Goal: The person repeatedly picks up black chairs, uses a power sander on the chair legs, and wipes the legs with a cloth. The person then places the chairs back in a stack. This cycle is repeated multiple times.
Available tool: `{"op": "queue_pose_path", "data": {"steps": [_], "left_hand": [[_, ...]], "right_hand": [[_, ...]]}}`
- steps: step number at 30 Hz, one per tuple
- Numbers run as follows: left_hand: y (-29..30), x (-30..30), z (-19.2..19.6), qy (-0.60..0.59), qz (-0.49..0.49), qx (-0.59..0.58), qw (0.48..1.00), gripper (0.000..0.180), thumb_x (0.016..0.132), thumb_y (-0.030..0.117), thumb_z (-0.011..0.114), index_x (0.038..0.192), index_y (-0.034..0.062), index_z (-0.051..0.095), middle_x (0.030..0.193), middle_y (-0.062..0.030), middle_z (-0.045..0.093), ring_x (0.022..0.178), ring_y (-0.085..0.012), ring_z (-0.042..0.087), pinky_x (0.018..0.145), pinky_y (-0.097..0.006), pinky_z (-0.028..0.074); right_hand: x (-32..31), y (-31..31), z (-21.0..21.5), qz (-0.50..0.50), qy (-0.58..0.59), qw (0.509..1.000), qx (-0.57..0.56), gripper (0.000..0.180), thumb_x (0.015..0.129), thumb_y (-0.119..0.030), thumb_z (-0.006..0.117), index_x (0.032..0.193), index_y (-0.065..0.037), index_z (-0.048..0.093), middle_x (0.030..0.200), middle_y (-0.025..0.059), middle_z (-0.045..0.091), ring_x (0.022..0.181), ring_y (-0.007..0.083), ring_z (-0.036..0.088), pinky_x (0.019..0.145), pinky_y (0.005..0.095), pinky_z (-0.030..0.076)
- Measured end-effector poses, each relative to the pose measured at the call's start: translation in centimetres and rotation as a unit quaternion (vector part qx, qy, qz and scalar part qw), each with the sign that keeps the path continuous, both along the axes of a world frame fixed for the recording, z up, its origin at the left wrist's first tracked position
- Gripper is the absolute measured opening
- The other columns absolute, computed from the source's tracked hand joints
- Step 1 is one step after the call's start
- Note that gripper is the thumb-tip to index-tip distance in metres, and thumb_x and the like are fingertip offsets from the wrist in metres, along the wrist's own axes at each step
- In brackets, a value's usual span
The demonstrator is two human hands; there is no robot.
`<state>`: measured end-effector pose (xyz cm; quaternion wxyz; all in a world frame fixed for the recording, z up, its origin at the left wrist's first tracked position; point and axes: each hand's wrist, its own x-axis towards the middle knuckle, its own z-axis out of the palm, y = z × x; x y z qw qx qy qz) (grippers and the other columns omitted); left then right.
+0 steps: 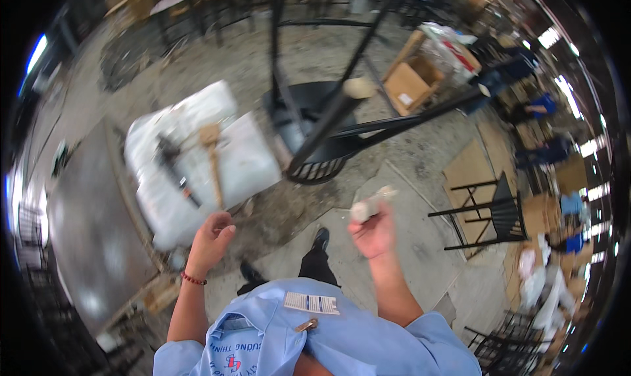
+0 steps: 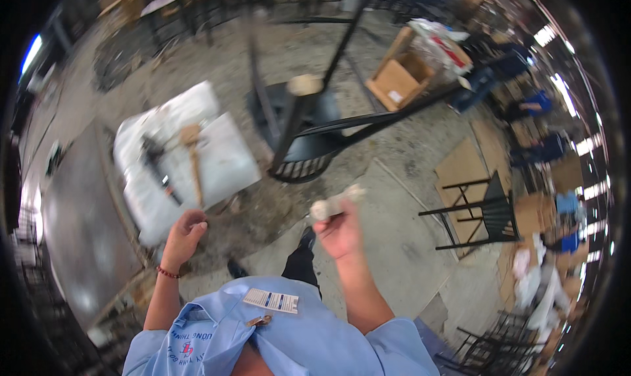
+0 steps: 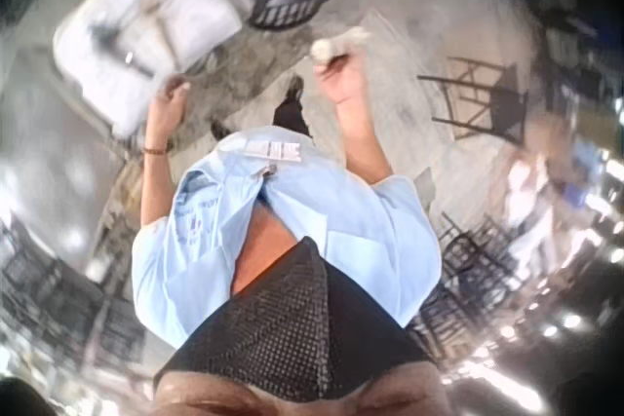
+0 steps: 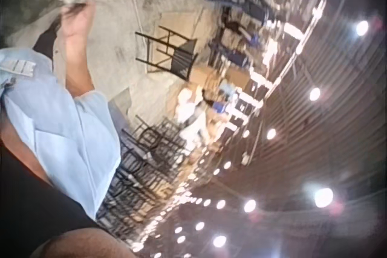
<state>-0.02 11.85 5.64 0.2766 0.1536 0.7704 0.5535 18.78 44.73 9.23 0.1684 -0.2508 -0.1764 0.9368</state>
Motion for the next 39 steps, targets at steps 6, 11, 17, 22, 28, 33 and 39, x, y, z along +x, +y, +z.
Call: {"op": "queue_pose_path", "data": {"steps": [6, 11, 17, 22, 28, 33, 39], "left_hand": [[19.4, -1.9, 10.5, 0.247, -0.003, 0.187, 0.951, 0.090, 0.081, 0.049, 0.077, 0.145, 0.0009, 0.036, 0.142, -0.0141, 0.048, 0.133, -0.0265, 0.046, 0.107, -0.042, 0.038], [26.8, -2.4, 13.7, 0.211, 0.021, 0.284, 0.935, 0.058, 0.081, 0.026, 0.082, 0.125, 0.0014, 0.053, 0.111, -0.0065, 0.061, 0.102, -0.0146, 0.057, 0.091, -0.031, 0.046], [29.2, -1.6, 13.6, 0.221, 0.067, 0.256, 0.939, 0.017, 0.084, 0.000, 0.069, 0.092, 0.0053, 0.055, 0.088, -0.0020, 0.057, 0.079, -0.0109, 0.051, 0.074, -0.025, 0.044], [29.4, -1.6, 14.2, 0.222, 0.042, 0.262, 0.938, 0.020, 0.084, -0.002, 0.068, 0.093, 0.0050, 0.051, 0.088, -0.0037, 0.055, 0.079, -0.0114, 0.050, 0.074, -0.026, 0.043], [29.5, -1.9, 13.9, 0.196, 0.041, 0.280, 0.939, 0.021, 0.084, -0.004, 0.067, 0.093, 0.0048, 0.051, 0.089, -0.0043, 0.055, 0.078, -0.0115, 0.051, 0.073, -0.026, 0.044], [29.3, -2.1, 13.8, 0.212, 0.041, 0.279, 0.936, 0.021, 0.084, -0.005, 0.068, 0.094, 0.0045, 0.051, 0.089, -0.0048, 0.056, 0.078, -0.0120, 0.051, 0.073, -0.025, 0.044], [29.3, -2.1, 14.0, 0.206, 0.028, 0.285, 0.936, 0.022, 0.083, -0.005, 0.068, 0.094, 0.0045, 0.052, 0.088, -0.0054, 0.056, 0.077, -0.0126, 0.050, 0.072, -0.026, 0.043]], "right_hand": [[2.2, 20.7, 14.9, -0.273, 0.043, 0.915, 0.294, 0.022, 0.096, -0.032, 0.058, 0.100, -0.011, 0.062, 0.094, 0.0058, 0.070, 0.075, 0.0168, 0.065, 0.055, 0.0291, 0.049], [-0.3, 32.1, 21.3, -0.265, 0.014, 0.871, 0.413, 0.024, 0.089, -0.028, 0.069, 0.096, -0.006, 0.062, 0.078, 0.0043, 0.066, 0.061, 0.0105, 0.060, 0.050, 0.0248, 0.048], [-2.7, 36.8, 21.4, -0.263, -0.095, 0.815, 0.508, 0.024, 0.086, -0.029, 0.070, 0.091, -0.007, 0.061, 0.073, 0.0022, 0.063, 0.056, 0.0090, 0.056, 0.047, 0.0249, 0.044], [-2.5, 37.8, 21.3, -0.324, -0.154, 0.755, 0.549, 0.026, 0.084, -0.027, 0.071, 0.093, -0.005, 0.060, 0.077, 0.0024, 0.062, 0.055, 0.0085, 0.053, 0.047, 0.0248, 0.042], [-3.1, 36.9, 21.9, -0.281, -0.184, 0.722, 0.605, 0.032, 0.082, -0.028, 0.073, 0.093, -0.001, 0.060, 0.077, 0.0040, 0.061, 0.057, 0.0087, 0.053, 0.049, 0.0251, 0.042], [-3.1, 36.9, 22.9, -0.287, -0.195, 0.682, 0.644, 0.033, 0.081, -0.026, 0.075, 0.095, 0.001, 0.061, 0.081, 0.0054, 0.063, 0.064, 0.0099, 0.057, 0.057, 0.0260, 0.046], [-4.0, 36.7, 24.0, -0.270, -0.237, 0.554, 0.751, 0.035, 0.079, -0.025, 0.075, 0.101, 0.000, 0.064, 0.087, 0.0090, 0.070, 0.077, 0.0154, 0.066, 0.071, 0.0310, 0.052]]}}
